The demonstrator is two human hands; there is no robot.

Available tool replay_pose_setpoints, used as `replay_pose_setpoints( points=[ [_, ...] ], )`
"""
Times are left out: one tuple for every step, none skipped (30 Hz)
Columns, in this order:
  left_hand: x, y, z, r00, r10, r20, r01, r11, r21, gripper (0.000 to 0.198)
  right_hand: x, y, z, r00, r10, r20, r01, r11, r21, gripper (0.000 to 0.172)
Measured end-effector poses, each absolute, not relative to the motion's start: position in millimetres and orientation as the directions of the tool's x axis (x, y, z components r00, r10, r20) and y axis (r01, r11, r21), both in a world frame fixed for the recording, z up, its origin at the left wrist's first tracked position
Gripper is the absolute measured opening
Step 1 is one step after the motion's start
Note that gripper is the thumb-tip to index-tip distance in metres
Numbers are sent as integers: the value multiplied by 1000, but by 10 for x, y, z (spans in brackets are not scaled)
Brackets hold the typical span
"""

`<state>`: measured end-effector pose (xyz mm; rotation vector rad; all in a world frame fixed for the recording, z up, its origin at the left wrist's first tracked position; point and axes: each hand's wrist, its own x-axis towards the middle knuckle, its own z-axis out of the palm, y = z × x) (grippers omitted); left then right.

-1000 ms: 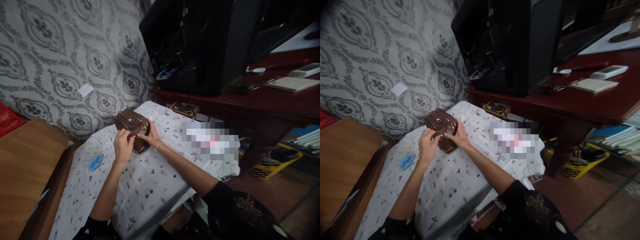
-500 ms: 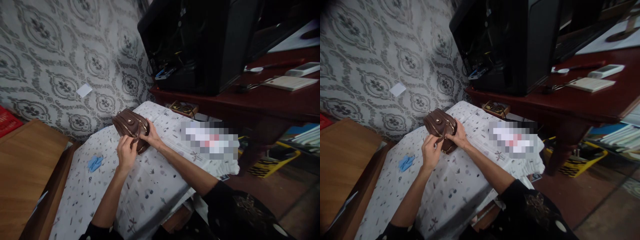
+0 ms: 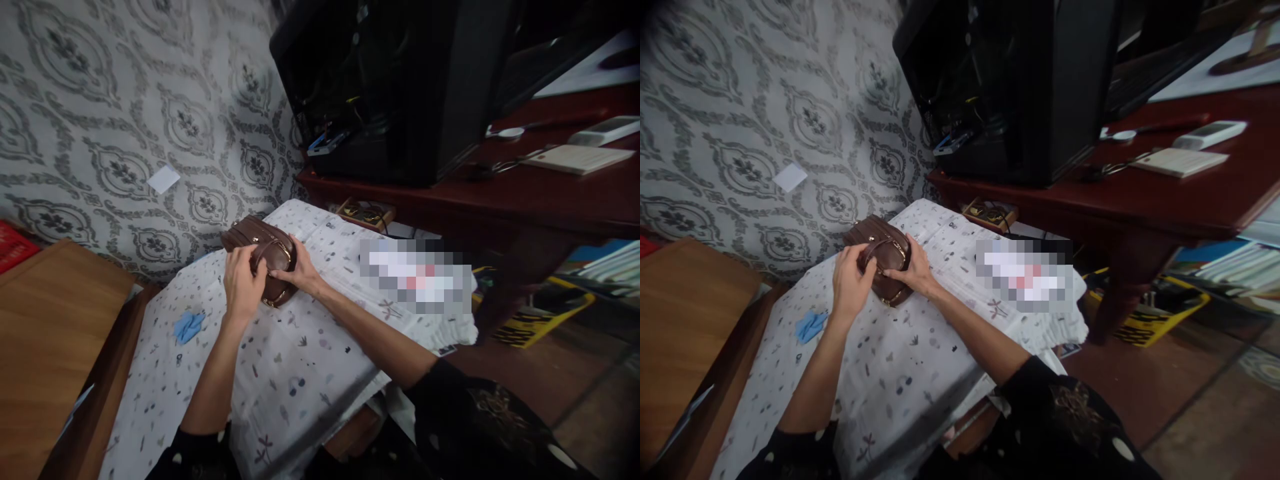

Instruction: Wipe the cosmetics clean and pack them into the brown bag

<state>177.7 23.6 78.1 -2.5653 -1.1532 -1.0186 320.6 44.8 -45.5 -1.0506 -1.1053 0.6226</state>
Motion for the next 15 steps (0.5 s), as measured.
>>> replay_pose_setpoints(
  points=[
    [1841,268,815,503,593,629,715,-694,84,24,3213,448,-455,362,843,398,48,409,-911,118],
    [1905,306,841,527,587,614,718,-694,47,26,3222,447,-454,360,849,387,-2,416,-910,111],
    [1968,350,859,546,587,598,721,-692,22,27,3233,448,-454,359,852,380,-60,428,-902,101],
    [2027,398,871,556,591,584,725,-689,7,27,3245,450,-454,356,853,382,-115,445,-888,90],
    [2078,448,878,559,594,578,728,-686,1,25,3255,456,-455,353,850,390,-158,465,-871,81],
    [2120,497,880,558,594,580,728,-686,2,23,3264,463,-457,354,843,405,-182,486,-855,76],
    [2152,543,879,555,591,585,724,-690,9,21,3269,473,-461,358,833,422,-185,506,-842,75],
    [2175,585,876,551,588,592,717,-697,24,19,3270,486,-466,363,821,440,-174,524,-834,77],
    [2189,622,870,546,586,599,707,-706,46,18,3268,499,-472,369,810,456,-155,537,-829,78],
    [2195,653,861,539,589,603,694,-715,78,19,3263,514,-480,377,800,466,-136,546,-827,79],
    [2196,679,849,525,598,605,681,-722,122,21,3255,527,-488,388,792,472,-120,551,-826,78],
    [2194,700,836,502,616,607,670,-721,177,23,3245,540,-496,399,784,475,-108,555,-825,77],
    [2191,716,820,473,639,607,659,-714,237,24,3234,552,-505,408,777,479,-96,558,-824,75],
    [2190,729,804,443,662,605,650,-702,292,25,3223,563,-514,417,771,482,-85,561,-824,74],
    [2191,737,788,415,680,604,642,-689,335,26,3213,573,-523,424,766,483,-74,561,-825,74]
  ],
)
